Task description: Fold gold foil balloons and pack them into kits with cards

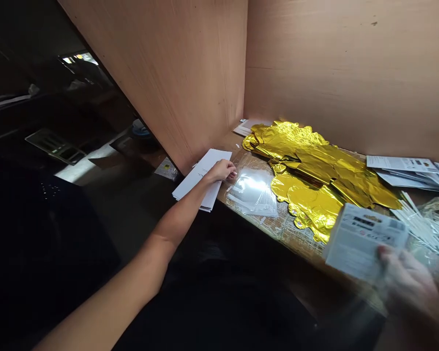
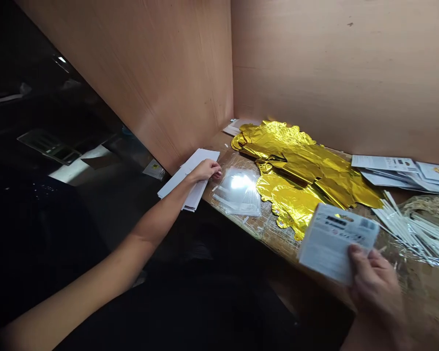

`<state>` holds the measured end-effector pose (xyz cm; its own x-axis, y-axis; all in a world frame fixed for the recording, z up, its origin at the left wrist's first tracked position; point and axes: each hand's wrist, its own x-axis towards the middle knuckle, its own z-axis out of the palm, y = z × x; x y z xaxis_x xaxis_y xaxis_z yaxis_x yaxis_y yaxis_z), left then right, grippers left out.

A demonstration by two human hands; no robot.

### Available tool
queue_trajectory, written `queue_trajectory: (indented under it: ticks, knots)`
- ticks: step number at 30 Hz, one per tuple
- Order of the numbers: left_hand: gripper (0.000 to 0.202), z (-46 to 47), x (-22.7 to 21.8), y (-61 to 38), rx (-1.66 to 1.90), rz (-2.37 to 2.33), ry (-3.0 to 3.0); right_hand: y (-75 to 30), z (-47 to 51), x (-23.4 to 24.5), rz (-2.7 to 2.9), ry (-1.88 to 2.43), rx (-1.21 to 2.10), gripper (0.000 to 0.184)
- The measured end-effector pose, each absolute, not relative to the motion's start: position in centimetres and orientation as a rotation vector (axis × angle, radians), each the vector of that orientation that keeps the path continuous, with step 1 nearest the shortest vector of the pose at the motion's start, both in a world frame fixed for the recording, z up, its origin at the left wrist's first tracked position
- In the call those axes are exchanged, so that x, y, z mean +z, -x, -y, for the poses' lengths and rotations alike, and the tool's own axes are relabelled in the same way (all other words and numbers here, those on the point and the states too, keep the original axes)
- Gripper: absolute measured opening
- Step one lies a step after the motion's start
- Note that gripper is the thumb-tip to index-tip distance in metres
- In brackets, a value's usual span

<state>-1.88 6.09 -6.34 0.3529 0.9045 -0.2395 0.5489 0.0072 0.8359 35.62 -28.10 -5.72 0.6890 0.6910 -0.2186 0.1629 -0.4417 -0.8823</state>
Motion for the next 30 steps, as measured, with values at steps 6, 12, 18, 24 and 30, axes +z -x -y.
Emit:
queue_trajectory:
  ticks: [6,12,18,24,30]
  knots:
    - [0.062,2.2,-7.4,-2.3,0.938,-0.988,-1.342,-24.7,28.4,-7.2,0.671,1.360,1.609,0.058]
    - [0.066,9.3,-6.8,-7.4,0.637,-0.651,-1.174,-22.5,27.1,-7.5,0.777,1.204,1.701,0.045]
    - [0.066,9.6,-6.6,-7.9,0.357,-0.558,-1.126,-24.5,29.1,-7.9,0.636,1.492,1.273,0.051]
    - [0.066,11.6,-8.6,-9.2,0.366,-0.555,-1.139,-23.2,30.9,-9.1,0.800,2.019,0.663,0.044]
    - [0.047,14.8,-10.8,-10.1,0.448,-0.676,-1.339,-23.2,32.2,-11.0,0.667,1.709,0.694,0.070]
